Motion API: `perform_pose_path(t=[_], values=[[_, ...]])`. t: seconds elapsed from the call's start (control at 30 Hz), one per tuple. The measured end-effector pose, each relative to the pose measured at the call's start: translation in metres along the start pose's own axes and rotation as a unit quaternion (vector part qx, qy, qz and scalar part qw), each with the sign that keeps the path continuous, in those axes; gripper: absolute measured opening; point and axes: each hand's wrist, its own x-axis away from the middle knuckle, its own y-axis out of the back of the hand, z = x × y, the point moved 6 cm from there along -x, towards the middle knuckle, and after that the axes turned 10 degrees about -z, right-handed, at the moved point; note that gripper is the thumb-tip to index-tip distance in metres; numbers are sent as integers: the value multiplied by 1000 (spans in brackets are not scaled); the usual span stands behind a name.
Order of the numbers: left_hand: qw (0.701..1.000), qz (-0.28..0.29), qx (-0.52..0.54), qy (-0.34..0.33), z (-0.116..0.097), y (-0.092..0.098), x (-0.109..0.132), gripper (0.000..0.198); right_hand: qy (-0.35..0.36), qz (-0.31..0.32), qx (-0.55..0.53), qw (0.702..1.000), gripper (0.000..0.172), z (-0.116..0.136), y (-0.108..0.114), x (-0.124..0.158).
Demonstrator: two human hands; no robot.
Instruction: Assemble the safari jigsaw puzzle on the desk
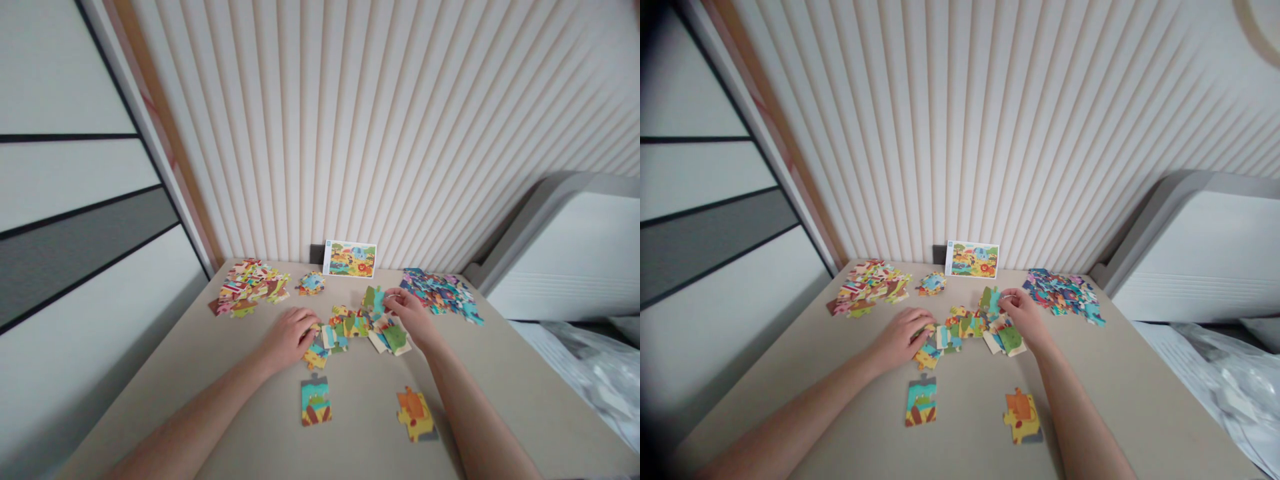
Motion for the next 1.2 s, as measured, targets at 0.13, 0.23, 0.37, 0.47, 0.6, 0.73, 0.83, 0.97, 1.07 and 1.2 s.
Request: perform_pose_path(t=[0.13, 0.23, 0.37, 0.47, 0.6, 0.73, 0.83, 0.97, 1.07, 1.2], values=[[1000, 0, 7, 2, 1, -2, 1, 26, -4, -21, -12, 1000, 40, -1, 4, -2], [1000, 8, 1, 2, 3, -4, 2, 30, -9, -12, -21, 1000, 41, 3, 5, 0], [1000, 13, 0, 1, 2, -5, 3, 34, -24, 113, -12, 993, 45, 9, -15, 13], [1000, 12, 5, -4, 0, -3, 3, 33, 10, 200, 39, 979, 44, 11, -34, 28], [999, 31, -6, -22, -4, -3, 2, 40, 114, 201, 173, 958, 44, 13, -46, 39], [998, 54, -29, -25, -6, -5, 3, 53, 160, 205, 259, 930, 38, 14, -51, 43], [997, 64, -40, -23, -6, -7, 4, 50, 151, 210, 277, 925, 25, 14, -48, 43], [996, 63, -52, -26, -6, -6, 4, 44, 130, 230, 227, 937, 21, 20, -33, 40], [996, 54, -60, -25, -5, -3, 3, 38, 90, 221, 159, 958, 30, 21, -13, 28], [997, 55, -57, -19, -5, -3, 3, 33, 69, 51, 70, 994, 42, 20, 22, 0]])
